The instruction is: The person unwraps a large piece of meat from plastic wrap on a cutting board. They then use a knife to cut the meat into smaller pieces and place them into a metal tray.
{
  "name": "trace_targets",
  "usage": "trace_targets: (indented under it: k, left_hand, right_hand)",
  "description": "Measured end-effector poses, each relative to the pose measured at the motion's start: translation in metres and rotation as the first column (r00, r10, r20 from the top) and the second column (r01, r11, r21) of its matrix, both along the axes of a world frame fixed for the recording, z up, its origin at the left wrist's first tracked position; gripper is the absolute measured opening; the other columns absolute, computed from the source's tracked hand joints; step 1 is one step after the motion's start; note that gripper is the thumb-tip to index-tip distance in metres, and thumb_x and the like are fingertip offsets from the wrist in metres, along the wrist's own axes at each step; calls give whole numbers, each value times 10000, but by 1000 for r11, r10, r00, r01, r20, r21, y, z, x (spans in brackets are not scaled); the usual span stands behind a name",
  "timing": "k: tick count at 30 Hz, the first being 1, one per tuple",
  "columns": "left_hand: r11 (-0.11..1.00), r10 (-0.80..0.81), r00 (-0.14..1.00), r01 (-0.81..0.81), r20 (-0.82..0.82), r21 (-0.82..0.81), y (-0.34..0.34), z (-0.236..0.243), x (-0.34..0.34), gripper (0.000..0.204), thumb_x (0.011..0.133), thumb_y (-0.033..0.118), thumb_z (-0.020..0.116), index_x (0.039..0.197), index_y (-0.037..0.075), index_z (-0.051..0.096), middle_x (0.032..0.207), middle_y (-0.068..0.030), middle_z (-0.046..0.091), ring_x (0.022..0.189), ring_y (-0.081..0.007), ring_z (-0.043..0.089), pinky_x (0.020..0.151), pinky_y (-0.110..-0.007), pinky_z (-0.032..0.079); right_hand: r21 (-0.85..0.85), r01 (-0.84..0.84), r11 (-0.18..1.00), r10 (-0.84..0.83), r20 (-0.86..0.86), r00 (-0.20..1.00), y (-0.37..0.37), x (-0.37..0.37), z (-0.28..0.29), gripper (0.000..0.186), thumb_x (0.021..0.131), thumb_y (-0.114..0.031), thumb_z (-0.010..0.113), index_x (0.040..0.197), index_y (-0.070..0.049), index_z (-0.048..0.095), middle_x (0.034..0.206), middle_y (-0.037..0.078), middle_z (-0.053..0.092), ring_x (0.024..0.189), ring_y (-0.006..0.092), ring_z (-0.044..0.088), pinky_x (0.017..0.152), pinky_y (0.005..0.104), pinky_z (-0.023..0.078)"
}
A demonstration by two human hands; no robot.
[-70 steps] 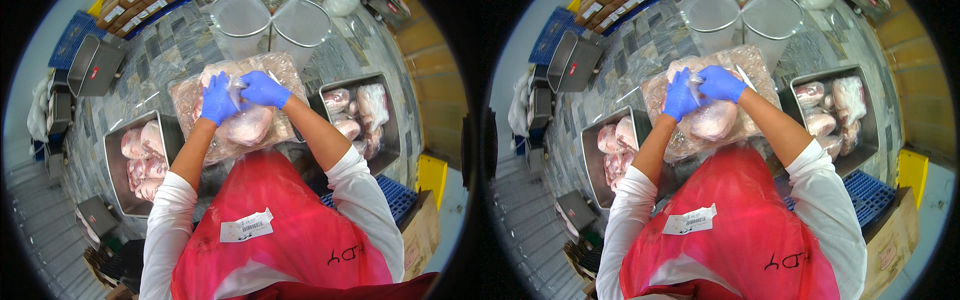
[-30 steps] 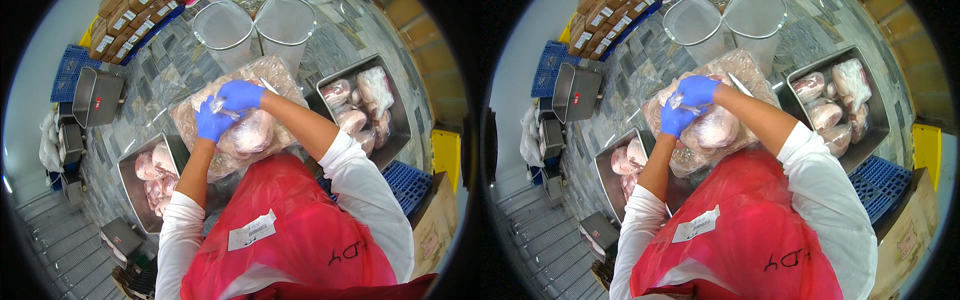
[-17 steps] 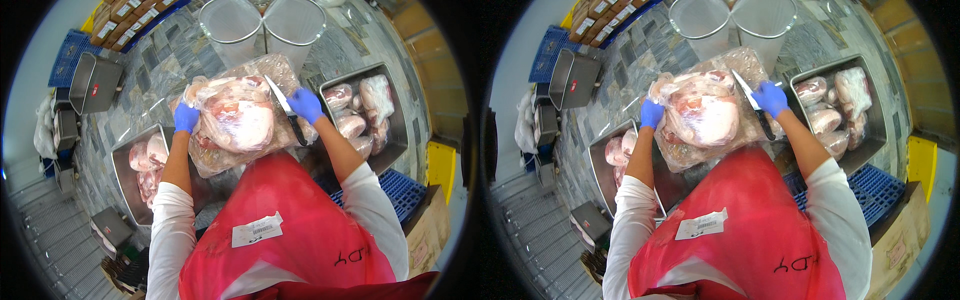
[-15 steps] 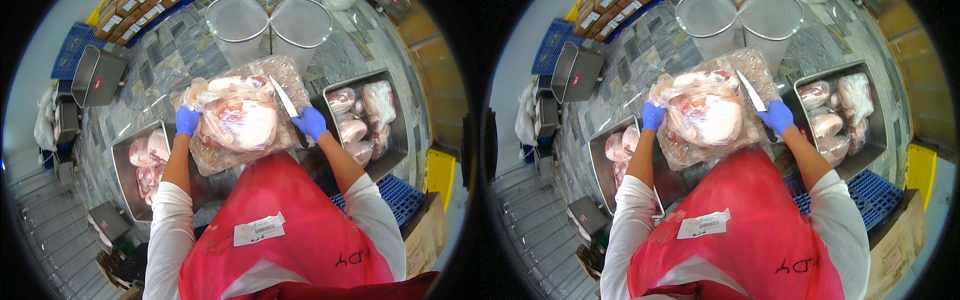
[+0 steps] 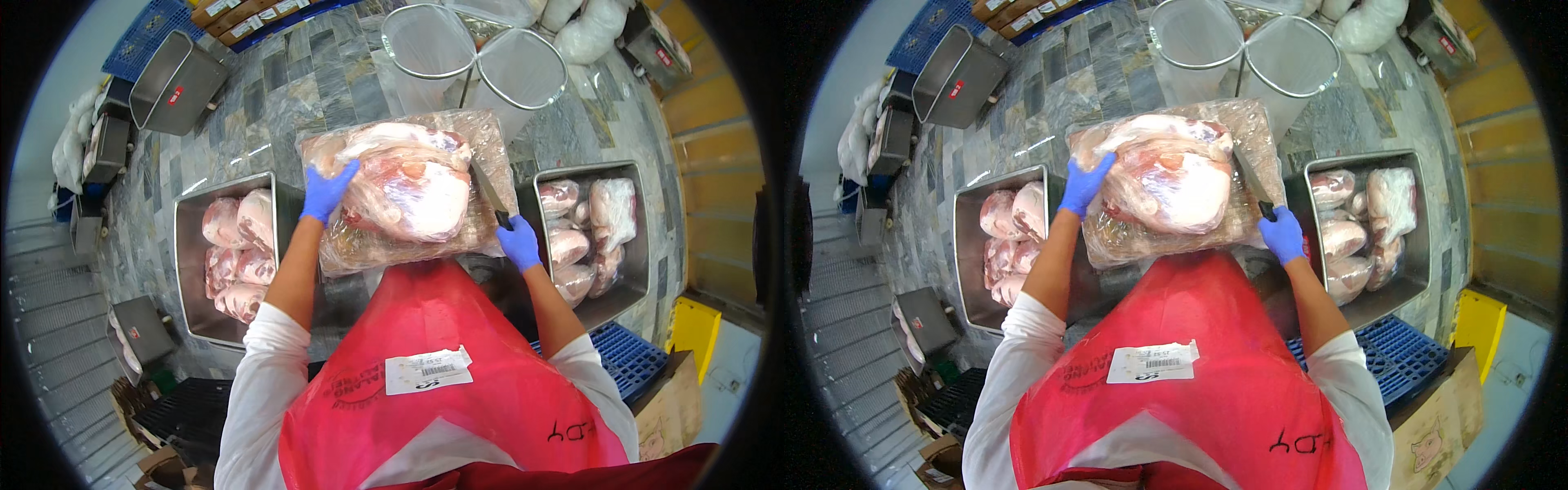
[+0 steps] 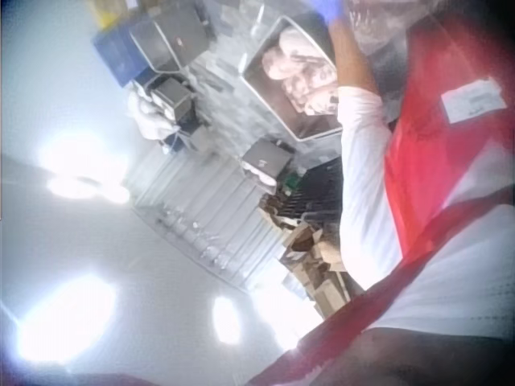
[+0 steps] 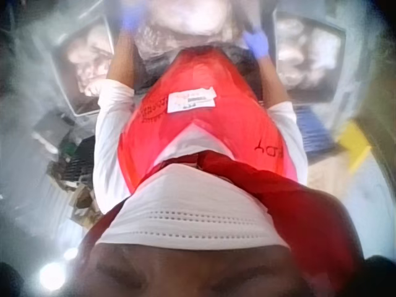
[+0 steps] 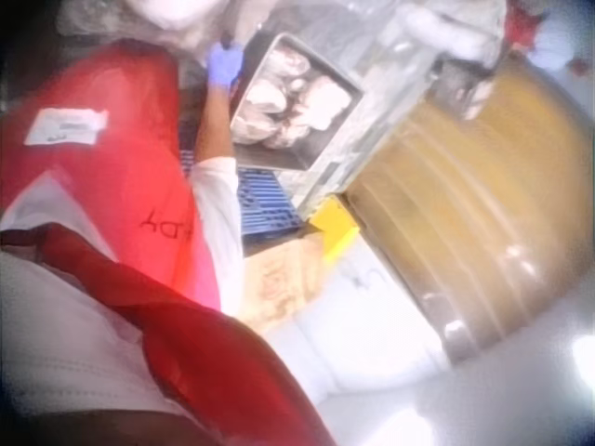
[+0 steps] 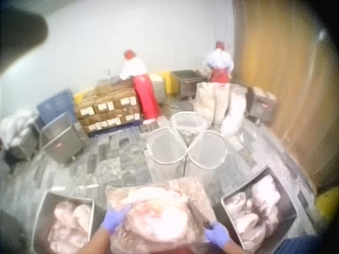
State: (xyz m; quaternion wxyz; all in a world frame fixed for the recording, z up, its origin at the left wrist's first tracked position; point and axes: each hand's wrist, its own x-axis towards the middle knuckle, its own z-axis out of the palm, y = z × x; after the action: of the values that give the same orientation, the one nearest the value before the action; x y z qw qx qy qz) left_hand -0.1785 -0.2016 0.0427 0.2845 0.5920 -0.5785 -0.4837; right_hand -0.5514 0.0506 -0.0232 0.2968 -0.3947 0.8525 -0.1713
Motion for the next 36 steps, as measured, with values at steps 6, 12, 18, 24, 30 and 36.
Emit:
trace_targets:
  k: [6,12,18,24,30,36]
  left_hand:
    - [985,-144,852,175,504,-14,21,-6,-7,1420,607,571,968,1574,-123,194,1532,-330,444,1434,-391,466,1181,-460,399]
    - [913,-408,903,402,135,69,-7,-50,39,1313,654,523,963,1578,-82,254,1529,-265,470,1413,-364,478,1192,-417,388]
    - [982,-124,992,126,-20,138,-21,-73,22,1183,679,660,884,1536,-13,423,1532,-235,501,1416,-373,490,1192,-503,365]
    - [997,65,803,-82,593,2,-4,-17,-28,1232,698,911,630,1557,52,422,1516,-281,510,1423,-454,474,1158,-720,254]
    - [997,36,842,-69,538,41,-9,-39,-20,1038,749,853,643,1434,77,558,1405,-274,590,1346,-468,536,1158,-702,269]
    - [999,40,847,-42,530,-9,-4,-56,-24,968,776,840,626,1383,86,598,1380,-257,612,1315,-469,555,1151,-690,288]
  right_hand:
    - [-371,-37,928,68,71,995,38,4,91,419,966,-236,727,1289,14,636,958,170,733,851,221,693,793,376,553]
    - [-217,-377,901,358,-120,926,37,33,189,515,948,-248,754,1418,-89,618,1079,212,755,954,312,752,822,407,574]
    - [-10,-632,775,593,-336,732,-4,56,236,428,969,-316,686,1393,-261,661,996,195,737,867,385,710,755,468,563]
    - [249,-720,648,743,-415,525,-56,79,293,379,961,-321,655,1328,-236,699,938,183,739,847,400,708,740,495,561]
    - [535,-706,465,884,-320,340,-136,114,336,344,942,-327,664,1268,-242,737,892,203,724,801,423,695,730,512,559]
    - [598,-706,380,922,-187,338,-174,110,327,339,943,-296,694,1277,-253,739,866,226,702,765,433,672,686,514,540]
